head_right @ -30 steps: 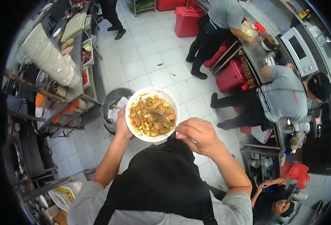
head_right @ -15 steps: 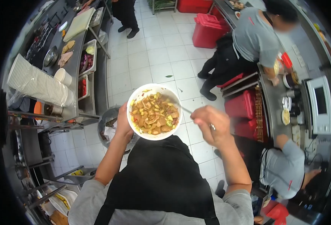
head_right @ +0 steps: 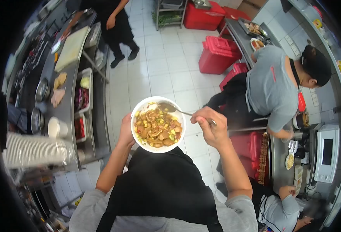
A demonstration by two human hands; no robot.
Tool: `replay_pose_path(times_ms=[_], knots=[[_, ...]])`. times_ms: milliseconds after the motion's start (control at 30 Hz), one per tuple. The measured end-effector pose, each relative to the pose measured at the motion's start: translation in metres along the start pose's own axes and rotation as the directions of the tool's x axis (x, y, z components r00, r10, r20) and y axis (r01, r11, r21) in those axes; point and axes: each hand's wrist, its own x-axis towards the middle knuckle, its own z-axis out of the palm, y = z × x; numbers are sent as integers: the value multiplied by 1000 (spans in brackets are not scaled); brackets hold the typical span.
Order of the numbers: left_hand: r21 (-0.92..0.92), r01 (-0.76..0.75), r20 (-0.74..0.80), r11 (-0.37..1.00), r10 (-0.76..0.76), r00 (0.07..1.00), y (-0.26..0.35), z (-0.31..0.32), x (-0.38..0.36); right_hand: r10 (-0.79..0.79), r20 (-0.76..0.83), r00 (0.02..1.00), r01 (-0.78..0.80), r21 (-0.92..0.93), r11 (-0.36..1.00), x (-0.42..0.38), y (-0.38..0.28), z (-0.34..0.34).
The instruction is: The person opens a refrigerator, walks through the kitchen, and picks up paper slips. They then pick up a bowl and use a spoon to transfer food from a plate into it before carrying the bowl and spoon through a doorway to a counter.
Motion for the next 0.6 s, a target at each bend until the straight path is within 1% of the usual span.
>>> replay_pose_path(times_ms=[33,67,100,167,233,300,367,433,467,500,567,600], knots=[[-1,12,5,1000,-12,1000,7,4,25,43,-15,999,-43,24,999,16,10,-1],[13,-7,56,1000,6,998,14,7,47,45,-15,999,-45,5,999,30,21,-1],[25,16,73,1000,-18,997,20,8,67,67,-35,997,-67,-4,998,44,30,2],[38,28,144,999,-33,989,38,18,107,51,-91,995,-56,-49,997,71,49,3],[50,36,167,998,-44,985,45,26,146,21,-126,992,-30,-73,997,93,70,2],[60,54,168,997,-63,984,51,36,184,4,-100,995,-21,-165,986,114,91,1],[61,70,197,996,-80,977,59,51,220,12,-96,995,-30,-181,983,135,119,-1],[67,83,206,994,-95,974,63,60,252,50,-118,992,-58,-72,996,154,149,-3],[65,100,222,993,-112,969,65,62,271,36,-155,987,-40,-24,999,165,166,-3],[65,105,229,992,-118,966,70,68,289,27,-156,987,-29,-14,999,180,180,-9],[86,96,194,992,-111,975,76,77,325,203,-168,965,-186,110,976,209,200,-20],[97,99,160,990,-114,981,79,80,337,216,-161,963,-196,129,972,224,215,-24]])
